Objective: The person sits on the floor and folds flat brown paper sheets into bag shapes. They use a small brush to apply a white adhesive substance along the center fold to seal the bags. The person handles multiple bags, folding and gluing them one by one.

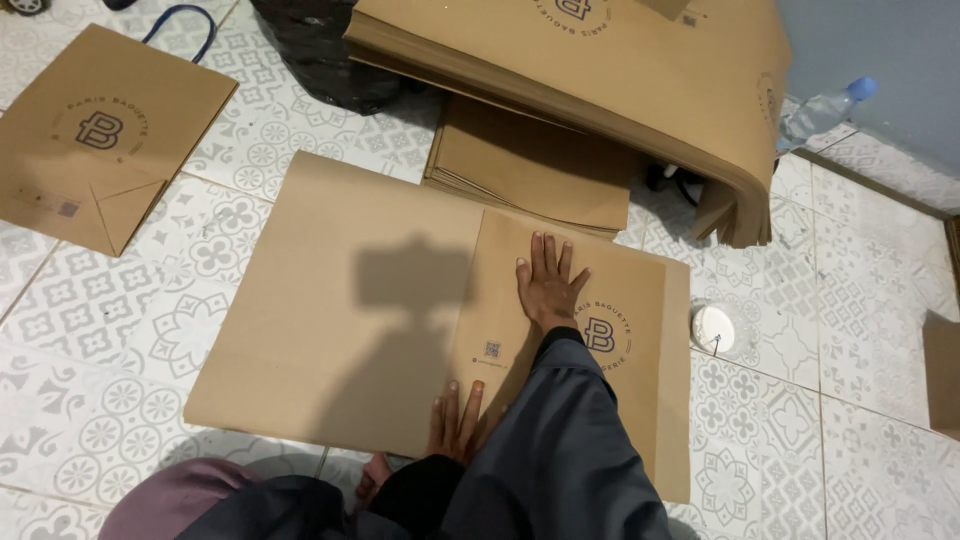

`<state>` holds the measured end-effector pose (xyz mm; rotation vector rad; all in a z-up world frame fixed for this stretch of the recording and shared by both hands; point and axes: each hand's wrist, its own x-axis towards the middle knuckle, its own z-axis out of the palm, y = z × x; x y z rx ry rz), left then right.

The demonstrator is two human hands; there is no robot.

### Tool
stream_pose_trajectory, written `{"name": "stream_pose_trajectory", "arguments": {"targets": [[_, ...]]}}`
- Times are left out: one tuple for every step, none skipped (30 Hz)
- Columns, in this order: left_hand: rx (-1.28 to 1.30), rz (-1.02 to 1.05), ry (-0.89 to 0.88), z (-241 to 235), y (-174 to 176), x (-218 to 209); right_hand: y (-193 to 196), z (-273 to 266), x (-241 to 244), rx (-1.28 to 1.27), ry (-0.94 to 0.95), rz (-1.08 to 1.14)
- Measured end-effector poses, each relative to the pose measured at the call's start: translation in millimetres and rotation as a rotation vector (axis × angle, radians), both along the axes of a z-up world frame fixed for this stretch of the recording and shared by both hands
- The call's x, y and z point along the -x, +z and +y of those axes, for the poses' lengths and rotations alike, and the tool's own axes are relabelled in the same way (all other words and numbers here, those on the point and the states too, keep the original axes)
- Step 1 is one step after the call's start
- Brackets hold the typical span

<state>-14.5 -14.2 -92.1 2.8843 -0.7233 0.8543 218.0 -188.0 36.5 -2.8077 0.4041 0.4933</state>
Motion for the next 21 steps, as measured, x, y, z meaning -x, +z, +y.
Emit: {"name": "stream_pose_trajectory", "arguments": {"targets": [[0.0,-0.003,-0.002,1.0,0.1,-2.5,-1.0,-0.8,-1.8,0.0,-0.002,-0.003],[-0.012,-0.024,-0.006,1.7,0.2,-2.8,-2.5,-1.2,-2.3,0.01,0.001,-0.009],[-0.024,-0.045,-0.011,2.5,0.5,-3.2,-3.9,-1.5,-2.7,0.021,0.004,-0.014],[-0.023,-0.05,-0.015,1.6,-0.1,-1.4,0.1,0.7,-6.1,0.021,0.0,-0.02],[-0.075,-0.006,0.022,0.5,-0.5,0.2,4.4,2.7,-9.8,0.023,-0.029,0.014],[-0.13,0.038,0.062,1.0,-0.9,0.3,8.5,6.6,-15.2,0.022,-0.055,0.046],[-0.132,0.031,0.061,0.0,-11.7,-3.0,0.2,2.6,-22.7,0.019,-0.056,0.04],[-0.245,0.028,0.113,0.7,-22.4,-2.5,-9.4,0.1,-27.0,0.007,-0.079,0.008],[-0.358,0.026,0.165,2.0,-33.3,-1.8,-19.3,-1.9,-31.0,-0.006,-0.103,-0.023],[-0.357,0.028,0.162,1.7,-33.1,-0.8,-19.7,-2.2,-29.9,-0.005,-0.106,-0.021],[-0.336,0.024,0.153,2.1,-32.7,0.3,-20.0,-1.9,-28.6,0.025,-0.08,-0.013],[-0.309,0.015,0.148,-0.9,-32.3,-4.0,-17.5,-3.1,-32.3,0.059,-0.05,-0.012],[-0.303,0.011,0.149,-0.3,-26.1,-4.0,-22.7,-3.5,-27.1,0.066,-0.05,-0.016],[-0.272,-0.01,0.121,1.2,-20.2,-4.4,-28.1,-2.9,-22.3,0.117,-0.011,-0.074],[-0.242,-0.031,0.093,3.1,-14.7,-4.8,-34.0,-2.2,-17.8,0.168,0.028,-0.131],[-0.238,-0.029,0.1,4.0,-6.4,-7.1,-34.2,0.5,-8.5,0.172,0.035,-0.131],[-0.167,-0.104,0.088,4.8,1.5,-10.2,-34.9,2.8,0.0,0.17,0.051,-0.166],[-0.097,-0.178,0.077,4.7,9.5,-13.1,-35.7,3.7,8.8,0.168,0.067,-0.198],[-0.092,-0.175,0.083,1.7,13.4,-10.6,-31.4,4.0,9.9,0.173,0.073,-0.196],[-0.012,-0.149,0.058,0.3,16.6,-9.7,-27.7,5.2,10.2,0.172,0.064,-0.154],[0.069,-0.124,0.033,-1.8,19.6,-8.9,-24.4,5.6,10.2,0.171,0.055,-0.112]]}}
